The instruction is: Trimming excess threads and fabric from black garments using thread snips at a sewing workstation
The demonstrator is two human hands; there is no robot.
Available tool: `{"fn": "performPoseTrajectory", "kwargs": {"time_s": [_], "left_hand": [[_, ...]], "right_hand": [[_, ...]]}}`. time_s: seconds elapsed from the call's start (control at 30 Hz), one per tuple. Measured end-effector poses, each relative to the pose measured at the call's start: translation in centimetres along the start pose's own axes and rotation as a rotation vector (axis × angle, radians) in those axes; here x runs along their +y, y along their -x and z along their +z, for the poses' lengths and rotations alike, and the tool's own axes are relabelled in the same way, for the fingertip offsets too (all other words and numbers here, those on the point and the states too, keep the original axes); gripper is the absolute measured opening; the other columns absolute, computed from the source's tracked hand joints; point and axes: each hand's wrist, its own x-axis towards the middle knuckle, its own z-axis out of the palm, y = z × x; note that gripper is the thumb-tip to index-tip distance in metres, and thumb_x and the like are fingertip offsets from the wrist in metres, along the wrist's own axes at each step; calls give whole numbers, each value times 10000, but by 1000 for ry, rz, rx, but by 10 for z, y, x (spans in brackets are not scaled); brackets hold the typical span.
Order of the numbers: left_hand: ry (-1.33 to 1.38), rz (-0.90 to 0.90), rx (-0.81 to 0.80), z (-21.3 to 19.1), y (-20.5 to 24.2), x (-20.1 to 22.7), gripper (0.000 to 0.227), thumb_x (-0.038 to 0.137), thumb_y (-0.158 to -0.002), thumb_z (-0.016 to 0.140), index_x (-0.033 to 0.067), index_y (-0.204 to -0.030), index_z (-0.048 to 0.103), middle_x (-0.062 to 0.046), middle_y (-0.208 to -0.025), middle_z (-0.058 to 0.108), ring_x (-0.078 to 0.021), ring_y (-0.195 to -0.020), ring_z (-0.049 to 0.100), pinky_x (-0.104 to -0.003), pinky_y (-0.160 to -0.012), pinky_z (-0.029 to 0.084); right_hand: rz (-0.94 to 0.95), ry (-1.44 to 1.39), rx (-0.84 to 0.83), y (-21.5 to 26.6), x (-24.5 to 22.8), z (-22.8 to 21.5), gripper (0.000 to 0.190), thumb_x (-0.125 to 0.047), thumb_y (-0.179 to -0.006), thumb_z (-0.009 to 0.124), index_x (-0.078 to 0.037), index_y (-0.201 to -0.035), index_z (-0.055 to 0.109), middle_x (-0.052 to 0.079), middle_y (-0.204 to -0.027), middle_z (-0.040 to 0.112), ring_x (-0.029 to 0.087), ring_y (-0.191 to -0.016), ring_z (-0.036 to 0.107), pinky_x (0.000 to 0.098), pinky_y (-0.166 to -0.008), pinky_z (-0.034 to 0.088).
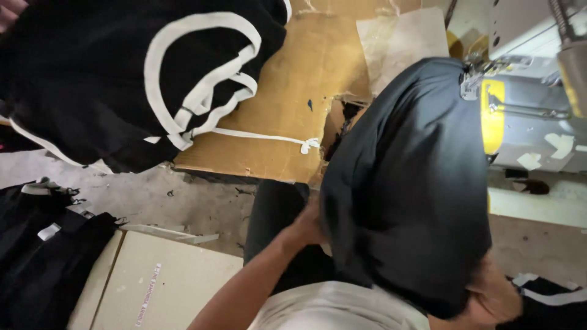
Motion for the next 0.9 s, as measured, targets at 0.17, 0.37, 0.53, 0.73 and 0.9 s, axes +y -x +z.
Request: {"fn": "performPoseTrajectory", "kwargs": {"time_s": [0.17, 0.37, 0.53, 0.73, 0.9], "left_hand": [[-966, 938, 417, 59, 79, -22, 446, 390, -771, 714, 166, -1157, 733, -54, -1226, 748, -238, -1188, 678, -425, -1068, 482], [-1521, 1615, 1570, 58, 181, 86, 255, 256, -1103, 456, 373, -1204, 660, 152, -801, 247, -43, -618, 197, -251, -494, 104], [-2062, 2058, 229, 232, 203, 130, 351, 133, -951, 714, -85, -1194, 586, -261, -1174, 619, -437, -1096, 647, -493, -946, 512], [-2506, 963, 535, 166, 135, 159, 541, 111, -819, 645, -22, -1314, 473, -249, -1353, 458, -440, -1203, 476, -543, -983, 398], [-2047, 1603, 687, 149, 122, 52, 479, 4, -841, 708, -9, -1302, 579, -199, -1310, 556, -382, -1294, 514, -482, -1090, 461]], "right_hand": [[-414, 1028, -576, -56, 186, -374, 287, -379, -696, 779, -273, -959, 827, 1, -1140, 785, 245, -1025, 758, 414, -791, 571], [-71, 433, -343, 13, 232, -341, 492, -133, -731, 673, -124, -1223, 660, 110, -1326, 677, 288, -1180, 658, 440, -969, 491], [160, -90, -137, 21, 74, -65, 689, 70, -758, 580, -1, -1440, 517, 200, -1480, 584, 324, -1308, 573, 461, -1118, 422], [-147, 27, -518, 3, 8, 8, 205, -1, -739, 676, 12, -914, 782, -23, -926, 677, 104, -852, 593, 314, -740, 469], [-65, -106, -441, 7, 20, 2, 189, 116, -761, 597, 56, -844, 757, -40, -833, 633, 96, -811, 582, 302, -630, 466]]}}
